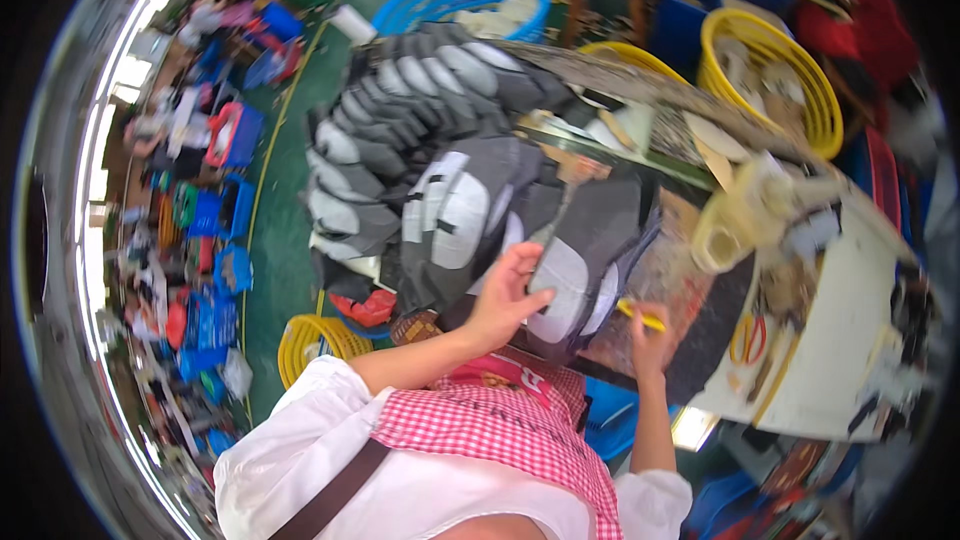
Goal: Applying glue marking and trimming excess thread/material from shoe components using scissors and a hammer.
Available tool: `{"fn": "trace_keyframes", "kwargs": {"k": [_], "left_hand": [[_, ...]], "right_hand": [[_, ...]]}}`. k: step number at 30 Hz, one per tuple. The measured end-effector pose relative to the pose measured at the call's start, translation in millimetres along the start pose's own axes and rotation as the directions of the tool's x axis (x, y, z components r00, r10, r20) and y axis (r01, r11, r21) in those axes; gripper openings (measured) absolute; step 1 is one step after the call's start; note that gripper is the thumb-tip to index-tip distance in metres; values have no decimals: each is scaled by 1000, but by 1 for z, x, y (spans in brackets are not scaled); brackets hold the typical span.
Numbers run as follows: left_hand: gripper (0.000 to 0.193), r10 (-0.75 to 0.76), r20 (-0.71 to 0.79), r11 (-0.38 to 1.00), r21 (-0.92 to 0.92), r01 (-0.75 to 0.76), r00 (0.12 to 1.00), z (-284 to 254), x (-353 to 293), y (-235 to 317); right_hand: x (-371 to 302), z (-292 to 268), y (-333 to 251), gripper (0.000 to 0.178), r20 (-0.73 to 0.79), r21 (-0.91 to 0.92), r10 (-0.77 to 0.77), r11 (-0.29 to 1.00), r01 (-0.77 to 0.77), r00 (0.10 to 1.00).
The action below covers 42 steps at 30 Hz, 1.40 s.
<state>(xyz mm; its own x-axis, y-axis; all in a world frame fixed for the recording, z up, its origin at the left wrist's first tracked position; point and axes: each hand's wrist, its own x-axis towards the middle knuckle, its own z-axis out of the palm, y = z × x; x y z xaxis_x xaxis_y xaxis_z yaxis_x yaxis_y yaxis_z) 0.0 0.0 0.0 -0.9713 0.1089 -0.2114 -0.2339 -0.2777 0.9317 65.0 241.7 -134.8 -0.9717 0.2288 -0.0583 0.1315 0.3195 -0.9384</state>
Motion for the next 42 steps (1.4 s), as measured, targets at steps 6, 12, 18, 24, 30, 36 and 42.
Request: {"fn": "trace_keyframes", "kwargs": {"k": [6, 12, 18, 24, 30, 36, 42], "left_hand": [[43, 319, -606, 935, 76, -346, 729, -177, 17, 137], [20, 198, -913, 898, 22, -439, 358, -437, 45, 75], [26, 886, -403, 412, 911, 9, 228, -314, 60, 71], [67, 404, 41, 260, 953, -157, 914, -140, 25, 10], [75, 303, 114, 397, 888, -233, 946, -126, 45, -3], [44, 95, 90, 797, 590, -130, 991, -158, 41, 3], [58, 200, 103, 644, 736, -209, 974, -157, 39, 3]], "right_hand": [[34, -23, -19, 11, -396, 52, -40, 997, 65, 917], [118, -55, -6, 19, -550, -144, -135, 987, 66, 824], [138, -73, -16, 22, -376, -299, 0, 946, -122, 927], [53, 54, -72, 9, -452, -71, -66, 997, 38, 890], [-10, 194, -84, 36, 492, 570, 540, 392, -722, 682], [11, 141, -158, 47, 18, 802, 275, 570, -178, 961], [19, 201, -146, 38, 537, 174, 105, 957, -232, 837]]}}
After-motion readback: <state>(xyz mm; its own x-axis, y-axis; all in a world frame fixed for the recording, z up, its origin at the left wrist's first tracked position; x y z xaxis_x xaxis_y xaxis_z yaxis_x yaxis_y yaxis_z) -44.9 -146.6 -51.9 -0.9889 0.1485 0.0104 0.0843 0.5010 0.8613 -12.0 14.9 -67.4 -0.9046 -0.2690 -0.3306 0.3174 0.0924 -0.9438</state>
